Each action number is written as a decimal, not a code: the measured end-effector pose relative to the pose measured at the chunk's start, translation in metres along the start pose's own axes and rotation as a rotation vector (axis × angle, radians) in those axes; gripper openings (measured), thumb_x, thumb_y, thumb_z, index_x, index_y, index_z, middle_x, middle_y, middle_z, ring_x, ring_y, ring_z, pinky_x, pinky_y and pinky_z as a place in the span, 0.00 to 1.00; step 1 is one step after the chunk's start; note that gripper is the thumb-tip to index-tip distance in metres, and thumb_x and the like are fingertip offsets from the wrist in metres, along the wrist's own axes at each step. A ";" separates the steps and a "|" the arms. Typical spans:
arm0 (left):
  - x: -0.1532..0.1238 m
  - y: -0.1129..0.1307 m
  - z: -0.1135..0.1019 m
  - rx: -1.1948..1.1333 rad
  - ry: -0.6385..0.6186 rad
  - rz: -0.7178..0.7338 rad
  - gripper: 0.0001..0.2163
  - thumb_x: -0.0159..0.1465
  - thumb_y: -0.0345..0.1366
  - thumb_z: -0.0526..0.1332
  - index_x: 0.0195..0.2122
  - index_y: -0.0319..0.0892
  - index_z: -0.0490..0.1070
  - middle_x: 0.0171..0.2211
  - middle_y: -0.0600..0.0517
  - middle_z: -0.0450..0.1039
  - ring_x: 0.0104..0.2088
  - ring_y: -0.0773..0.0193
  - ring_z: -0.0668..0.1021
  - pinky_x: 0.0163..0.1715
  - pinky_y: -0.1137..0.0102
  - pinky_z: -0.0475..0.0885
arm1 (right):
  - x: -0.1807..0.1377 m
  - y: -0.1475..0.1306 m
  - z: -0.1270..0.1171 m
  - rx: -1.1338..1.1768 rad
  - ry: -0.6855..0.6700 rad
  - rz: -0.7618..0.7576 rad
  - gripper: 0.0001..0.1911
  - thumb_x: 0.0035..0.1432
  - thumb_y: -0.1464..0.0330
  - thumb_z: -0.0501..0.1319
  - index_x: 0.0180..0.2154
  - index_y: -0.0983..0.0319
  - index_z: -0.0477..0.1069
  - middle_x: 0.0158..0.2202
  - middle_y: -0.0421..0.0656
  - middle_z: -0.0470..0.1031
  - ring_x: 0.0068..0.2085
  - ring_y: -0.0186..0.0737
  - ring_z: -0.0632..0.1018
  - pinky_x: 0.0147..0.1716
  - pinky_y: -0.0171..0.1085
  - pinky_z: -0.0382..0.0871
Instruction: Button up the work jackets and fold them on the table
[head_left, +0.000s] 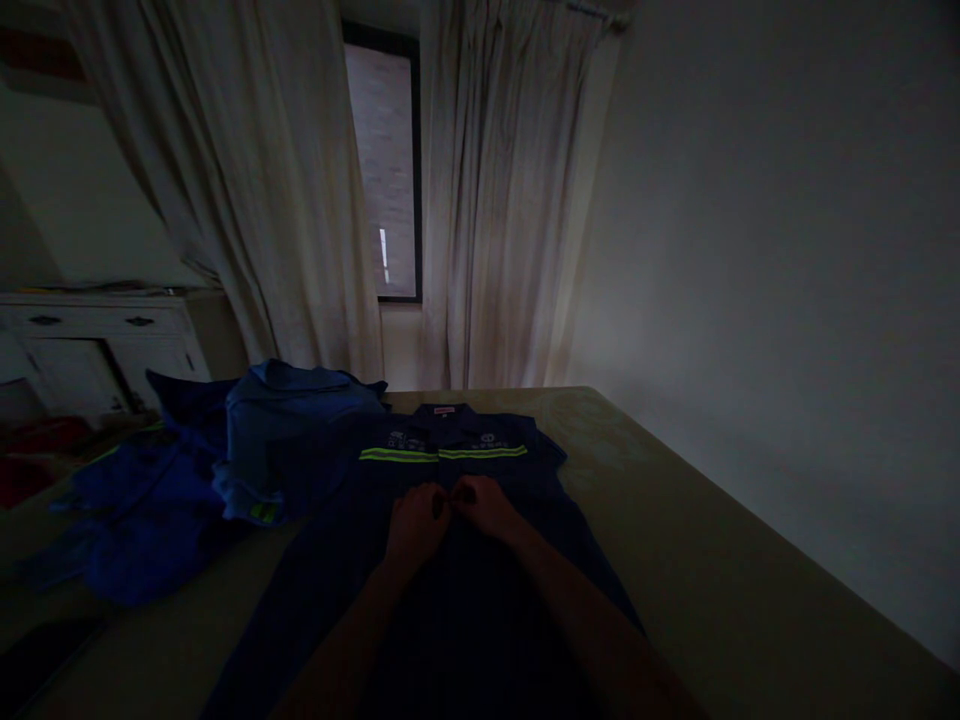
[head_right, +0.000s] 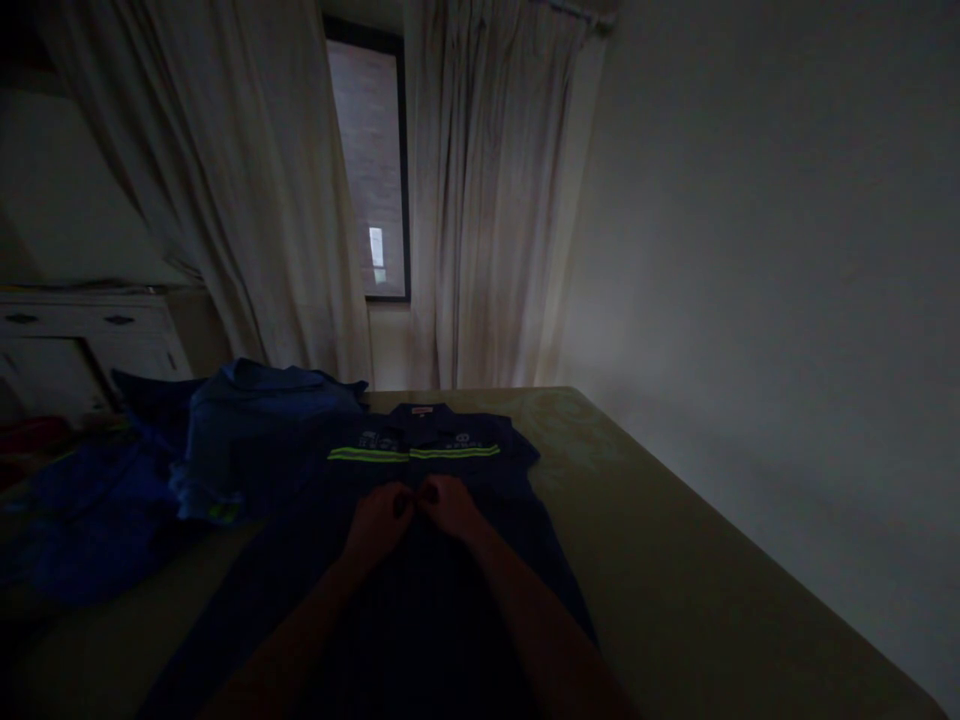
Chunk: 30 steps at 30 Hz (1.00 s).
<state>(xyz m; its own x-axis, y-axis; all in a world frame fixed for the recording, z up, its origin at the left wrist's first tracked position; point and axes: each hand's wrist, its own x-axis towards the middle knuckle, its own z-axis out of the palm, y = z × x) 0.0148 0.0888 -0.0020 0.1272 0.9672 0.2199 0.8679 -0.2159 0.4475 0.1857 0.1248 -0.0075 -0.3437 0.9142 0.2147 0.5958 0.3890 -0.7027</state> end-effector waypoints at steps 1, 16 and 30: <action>0.000 0.000 0.000 0.001 0.004 -0.002 0.06 0.68 0.33 0.59 0.42 0.46 0.75 0.41 0.52 0.79 0.47 0.58 0.78 0.46 0.65 0.63 | 0.000 0.000 0.000 0.008 0.000 0.000 0.06 0.55 0.70 0.69 0.37 0.60 0.81 0.35 0.41 0.83 0.38 0.40 0.81 0.36 0.33 0.68; -0.003 0.004 -0.002 0.013 0.022 0.011 0.07 0.66 0.34 0.61 0.45 0.48 0.72 0.42 0.53 0.77 0.48 0.58 0.77 0.45 0.65 0.61 | 0.004 0.006 0.007 0.153 0.072 0.038 0.03 0.54 0.73 0.67 0.33 0.60 0.78 0.34 0.39 0.81 0.37 0.39 0.79 0.38 0.34 0.69; -0.004 0.004 0.001 0.016 0.024 0.027 0.06 0.69 0.36 0.59 0.46 0.47 0.70 0.46 0.51 0.77 0.51 0.57 0.76 0.47 0.64 0.62 | 0.000 0.001 0.008 0.102 0.103 -0.025 0.05 0.60 0.73 0.62 0.35 0.60 0.77 0.35 0.40 0.81 0.37 0.39 0.79 0.38 0.34 0.68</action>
<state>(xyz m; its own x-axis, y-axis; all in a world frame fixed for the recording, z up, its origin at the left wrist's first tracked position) 0.0179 0.0842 -0.0018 0.1394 0.9574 0.2530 0.8720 -0.2398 0.4268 0.1807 0.1241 -0.0135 -0.2785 0.9132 0.2975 0.5092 0.4031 -0.7604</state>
